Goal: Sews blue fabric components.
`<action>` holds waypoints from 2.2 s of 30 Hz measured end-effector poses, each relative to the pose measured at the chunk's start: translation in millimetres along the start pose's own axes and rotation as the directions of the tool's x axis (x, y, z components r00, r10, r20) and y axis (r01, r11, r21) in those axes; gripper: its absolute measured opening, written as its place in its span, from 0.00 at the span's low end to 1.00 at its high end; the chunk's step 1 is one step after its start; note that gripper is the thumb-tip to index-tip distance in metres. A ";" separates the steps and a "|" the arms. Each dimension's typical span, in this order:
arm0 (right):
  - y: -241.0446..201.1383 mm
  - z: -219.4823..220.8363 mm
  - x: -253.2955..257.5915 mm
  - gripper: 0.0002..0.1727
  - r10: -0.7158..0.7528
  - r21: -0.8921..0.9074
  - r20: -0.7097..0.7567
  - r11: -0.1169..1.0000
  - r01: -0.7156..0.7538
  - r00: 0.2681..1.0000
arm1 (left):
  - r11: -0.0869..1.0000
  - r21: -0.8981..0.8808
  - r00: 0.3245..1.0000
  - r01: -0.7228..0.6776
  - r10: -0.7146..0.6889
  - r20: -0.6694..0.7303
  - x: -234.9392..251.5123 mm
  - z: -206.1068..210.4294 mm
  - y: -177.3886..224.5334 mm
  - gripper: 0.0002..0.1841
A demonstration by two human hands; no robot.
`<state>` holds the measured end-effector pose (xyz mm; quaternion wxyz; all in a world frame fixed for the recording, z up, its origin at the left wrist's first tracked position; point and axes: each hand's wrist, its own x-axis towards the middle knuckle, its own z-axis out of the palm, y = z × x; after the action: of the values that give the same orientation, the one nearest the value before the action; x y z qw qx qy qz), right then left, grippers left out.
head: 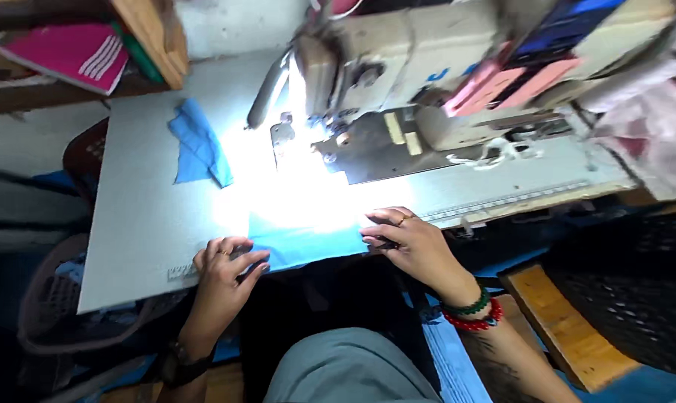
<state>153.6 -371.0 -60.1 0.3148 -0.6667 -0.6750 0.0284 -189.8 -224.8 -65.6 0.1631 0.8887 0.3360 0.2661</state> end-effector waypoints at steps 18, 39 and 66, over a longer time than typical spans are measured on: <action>1.4 -128.0 119.2 0.43 0.073 -0.239 -0.618 0.931 -0.276 0.782 | 1.000 -0.008 0.997 -0.023 0.023 -0.073 -0.1 5.0 -2.6 0.13; 6.1 -135.2 102.9 0.37 0.042 -0.217 -0.655 0.946 -0.242 0.754 | 1.000 -0.007 0.996 -0.027 0.026 -0.082 0.3 6.3 -3.4 0.14; -7.0 -22.3 -6.9 0.20 0.462 -0.035 0.037 0.887 -0.460 0.886 | 1.000 -0.026 0.999 -0.005 0.003 -0.055 -1.1 4.4 -3.5 0.13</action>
<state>157.1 -386.6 -41.7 0.2757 -0.8109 -0.5045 0.1086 -189.6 -223.6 -71.2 0.1649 0.8796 0.3350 0.2949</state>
